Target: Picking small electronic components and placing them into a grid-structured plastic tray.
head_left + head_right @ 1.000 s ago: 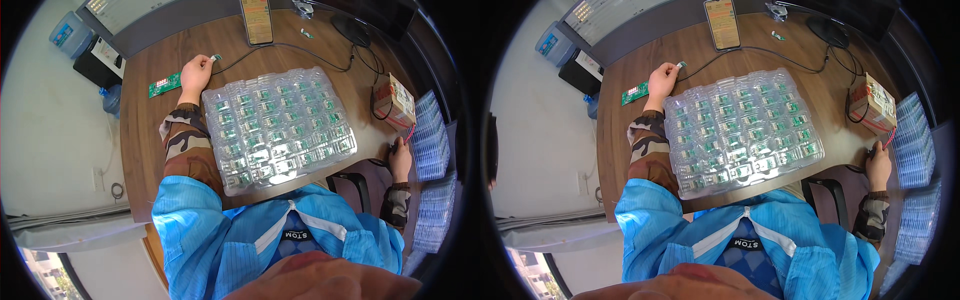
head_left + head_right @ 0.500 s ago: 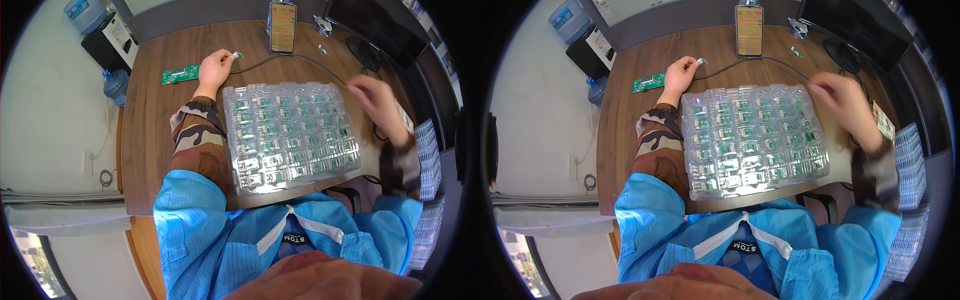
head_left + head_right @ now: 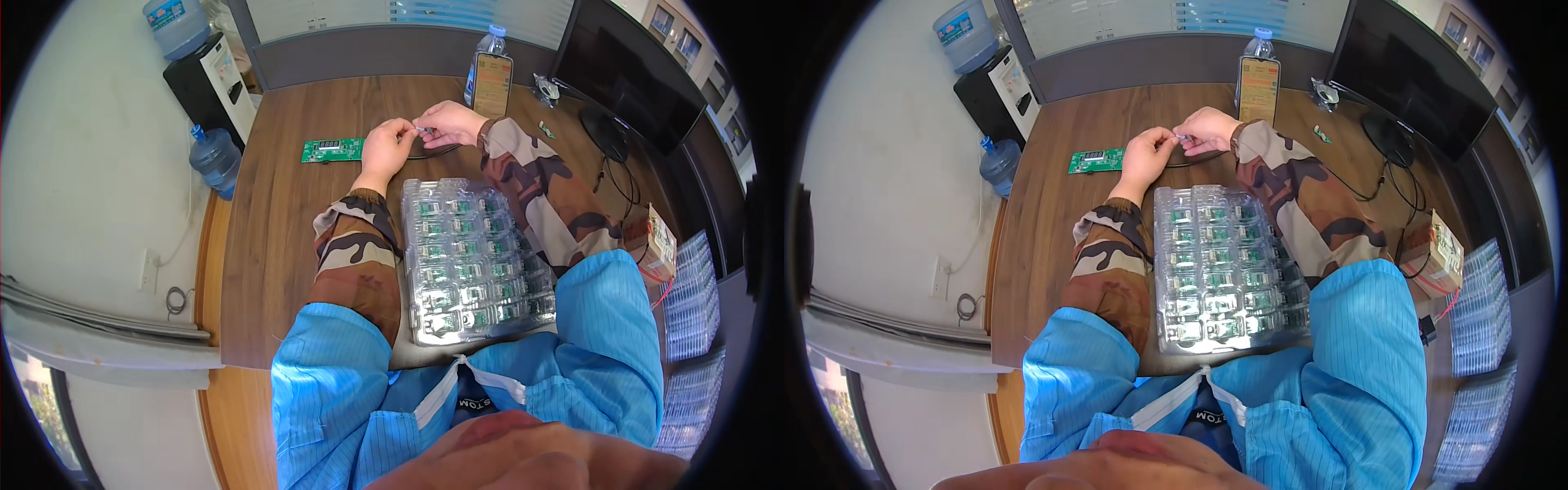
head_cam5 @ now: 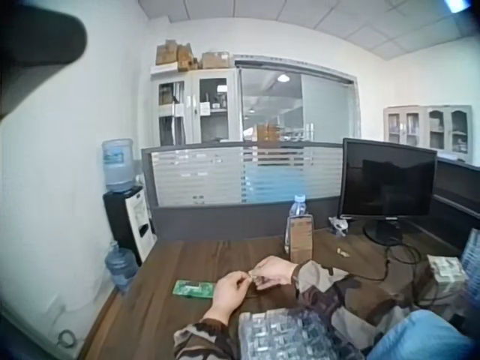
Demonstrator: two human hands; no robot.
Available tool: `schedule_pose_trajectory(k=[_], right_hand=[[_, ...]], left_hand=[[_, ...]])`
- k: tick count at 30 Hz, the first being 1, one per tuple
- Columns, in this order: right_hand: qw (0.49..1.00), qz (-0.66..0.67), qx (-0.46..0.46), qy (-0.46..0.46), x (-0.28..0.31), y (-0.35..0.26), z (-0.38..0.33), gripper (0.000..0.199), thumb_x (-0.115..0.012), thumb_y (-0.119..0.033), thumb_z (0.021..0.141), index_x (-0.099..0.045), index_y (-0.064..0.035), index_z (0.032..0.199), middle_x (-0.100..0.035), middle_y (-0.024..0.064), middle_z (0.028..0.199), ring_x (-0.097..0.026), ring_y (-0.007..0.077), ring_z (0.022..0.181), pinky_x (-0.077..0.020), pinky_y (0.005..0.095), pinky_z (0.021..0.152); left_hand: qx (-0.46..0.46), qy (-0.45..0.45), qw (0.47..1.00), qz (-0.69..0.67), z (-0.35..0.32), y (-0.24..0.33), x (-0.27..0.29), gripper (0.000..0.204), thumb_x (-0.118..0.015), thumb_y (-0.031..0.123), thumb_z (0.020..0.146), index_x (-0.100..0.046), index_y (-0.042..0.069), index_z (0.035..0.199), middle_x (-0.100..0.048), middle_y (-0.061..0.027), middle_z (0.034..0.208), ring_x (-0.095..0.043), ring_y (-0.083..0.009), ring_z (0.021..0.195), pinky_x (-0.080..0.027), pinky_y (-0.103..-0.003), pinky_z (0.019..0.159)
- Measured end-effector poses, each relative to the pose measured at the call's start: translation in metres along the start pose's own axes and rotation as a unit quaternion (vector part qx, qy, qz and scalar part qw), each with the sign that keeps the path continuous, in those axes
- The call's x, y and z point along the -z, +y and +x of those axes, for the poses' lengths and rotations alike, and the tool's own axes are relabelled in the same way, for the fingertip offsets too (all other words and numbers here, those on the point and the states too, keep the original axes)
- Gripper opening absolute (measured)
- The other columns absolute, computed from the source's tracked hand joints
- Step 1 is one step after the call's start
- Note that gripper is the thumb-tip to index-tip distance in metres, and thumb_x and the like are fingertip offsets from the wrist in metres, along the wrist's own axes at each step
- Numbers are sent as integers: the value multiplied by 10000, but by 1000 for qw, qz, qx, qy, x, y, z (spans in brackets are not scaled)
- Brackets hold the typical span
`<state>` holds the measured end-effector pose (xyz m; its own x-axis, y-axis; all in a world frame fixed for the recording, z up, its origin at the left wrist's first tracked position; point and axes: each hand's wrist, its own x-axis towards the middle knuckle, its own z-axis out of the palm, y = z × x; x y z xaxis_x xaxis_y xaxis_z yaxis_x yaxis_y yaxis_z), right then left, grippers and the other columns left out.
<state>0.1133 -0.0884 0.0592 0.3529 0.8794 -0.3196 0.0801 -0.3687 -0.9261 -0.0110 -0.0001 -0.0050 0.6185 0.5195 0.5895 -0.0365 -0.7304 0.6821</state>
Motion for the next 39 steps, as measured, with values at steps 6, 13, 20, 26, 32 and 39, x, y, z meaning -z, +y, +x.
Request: schedule_pose_trajectory(k=[6, 13, 20, 26, 32, 39], right_hand=[[996, -75, 9, 53, -3, -2, 1, 130, -530, -137, 813, -574, -15, 815, -520, 60, 731, -516, 124, 683, -509, 252, 641], [971, -205, 36, 118, 56, -1, -37, 115, -536, -116, 767, -592, -28, 815, -548, 38, 711, -525, 120, 663, -480, 223, 576], [802, -575, 125, 107, 82, 36, -76, 132, -631, -126, 693, -605, -45, 793, -590, 20, 710, -527, 104, 606, -437, 217, 601], [850, -384, 255, 254, 84, 40, -142, 19, -559, -33, 767, -575, -31, 774, -558, -19, 687, -475, 60, 597, -394, 183, 567], [842, -432, 219, 239, 85, 52, -232, 24, -559, -10, 759, -576, -11, 777, -550, -12, 675, -452, 66, 578, -384, 188, 551], [870, -422, 201, 154, 67, 72, -267, 118, -623, -4, 688, -596, -9, 802, -567, 32, 746, -500, 138, 595, -411, 232, 562]], left_hand=[[10, -26, 999, 23, 1, 2, 0, 101, -587, 151, 747, -605, 52, 758, -556, -24, 643, -446, -149, 516, -369, -259, 498], [47, -46, 998, 7, 4, 1, 5, 125, -581, 177, 757, -605, 54, 750, -542, -1, 611, -446, -130, 519, -370, -250, 503], [77, -73, 993, 53, 4, 0, 7, 161, -583, 225, 766, -617, 68, 768, -554, 13, 626, -465, -111, 542, -379, -237, 522], [92, -94, 988, 86, 3, 2, 3, 191, -558, 262, 768, -625, 83, 776, -589, -10, 664, -519, -170, 591, -412, -283, 558], [75, -83, 991, 74, 4, -1, 6, 194, -565, 259, 773, -628, 76, 789, -586, -5, 660, -507, -153, 580, -408, -262, 554], [69, -80, 992, 63, 7, -8, 4, 190, -574, 243, 771, -627, 61, 791, -573, -5, 645, -488, -133, 562, -397, -241, 537]])
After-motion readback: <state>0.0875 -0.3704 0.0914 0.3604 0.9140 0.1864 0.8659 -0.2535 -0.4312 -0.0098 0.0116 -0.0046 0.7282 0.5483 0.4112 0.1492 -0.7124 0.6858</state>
